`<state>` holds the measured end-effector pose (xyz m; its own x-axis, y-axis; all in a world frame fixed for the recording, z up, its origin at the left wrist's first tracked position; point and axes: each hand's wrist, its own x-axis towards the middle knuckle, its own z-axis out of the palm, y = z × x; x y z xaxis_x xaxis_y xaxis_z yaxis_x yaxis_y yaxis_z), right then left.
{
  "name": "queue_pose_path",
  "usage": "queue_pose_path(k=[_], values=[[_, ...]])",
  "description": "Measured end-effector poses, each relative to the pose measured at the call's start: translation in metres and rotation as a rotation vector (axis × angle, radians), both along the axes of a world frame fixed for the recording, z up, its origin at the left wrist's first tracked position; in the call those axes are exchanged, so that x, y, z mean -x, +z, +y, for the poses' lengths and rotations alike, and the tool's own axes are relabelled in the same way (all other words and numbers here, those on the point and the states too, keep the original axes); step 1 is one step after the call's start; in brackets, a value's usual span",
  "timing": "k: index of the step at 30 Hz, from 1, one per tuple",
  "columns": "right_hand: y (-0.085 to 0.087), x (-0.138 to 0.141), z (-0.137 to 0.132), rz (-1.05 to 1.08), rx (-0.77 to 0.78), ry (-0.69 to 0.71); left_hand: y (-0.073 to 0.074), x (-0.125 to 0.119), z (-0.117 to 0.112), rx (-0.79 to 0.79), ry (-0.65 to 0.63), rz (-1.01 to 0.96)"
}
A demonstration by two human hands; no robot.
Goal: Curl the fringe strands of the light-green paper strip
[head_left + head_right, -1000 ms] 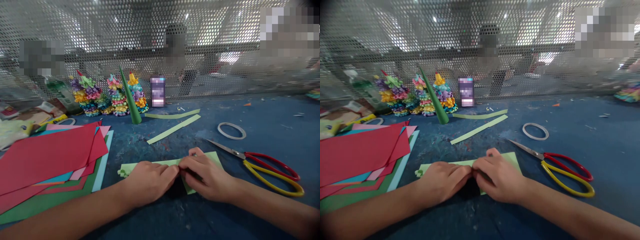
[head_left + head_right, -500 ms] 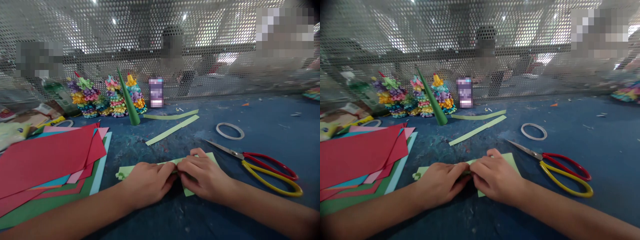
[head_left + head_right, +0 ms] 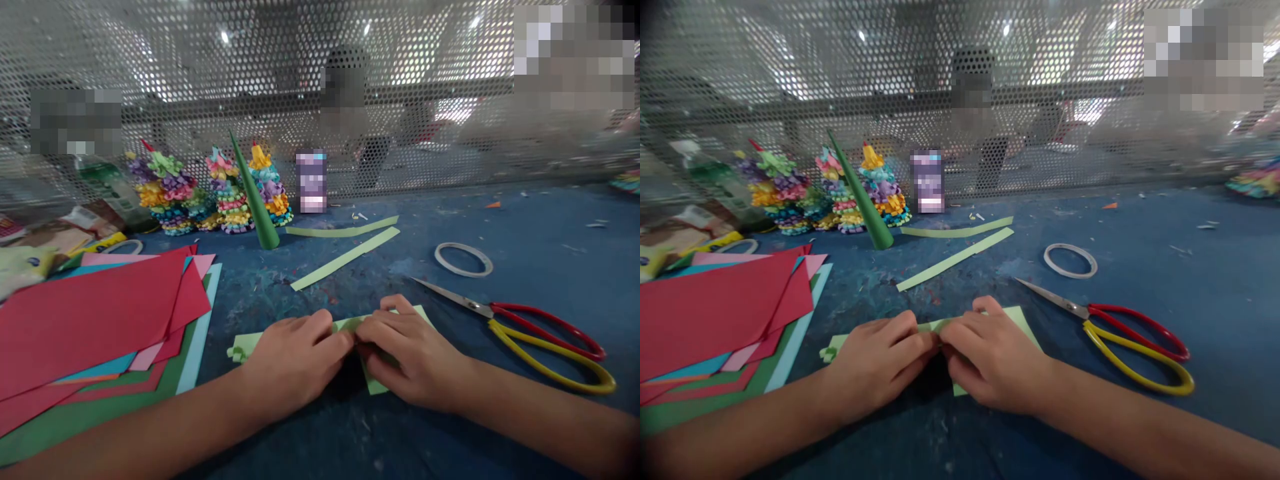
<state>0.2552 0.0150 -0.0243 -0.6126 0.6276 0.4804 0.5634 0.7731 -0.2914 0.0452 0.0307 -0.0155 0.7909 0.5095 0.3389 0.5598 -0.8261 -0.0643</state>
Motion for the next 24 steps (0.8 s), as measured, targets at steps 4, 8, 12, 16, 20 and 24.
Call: queue_pose_path(k=[4, 8, 12, 16, 20, 24], values=[[0.0014, 0.0002, -0.0004, -0.021, -0.041, -0.012, -0.0033, 0.0007, 0.0013, -0.006, -0.021, -0.039], [0.0009, -0.0006, -0.0013, -0.049, -0.128, -0.02, -0.0047, 0.0011, 0.0022, -0.035, -0.02, -0.071], [-0.0013, -0.0025, -0.0027, -0.098, -0.226, -0.022, -0.0034, 0.0009, 0.002, -0.043, -0.035, -0.088], [-0.0016, -0.0033, -0.0033, -0.13, -0.263, -0.036, -0.0026, 0.0001, 0.0021, -0.014, -0.054, -0.123], [-0.0004, -0.0043, -0.0042, -0.15, -0.3, -0.032, -0.0025, -0.0005, 0.0007, 0.009, -0.1, -0.117], [-0.0004, -0.0045, -0.0054, -0.141, -0.363, -0.008, -0.001, -0.0001, -0.0025, 0.038, -0.118, -0.072]])
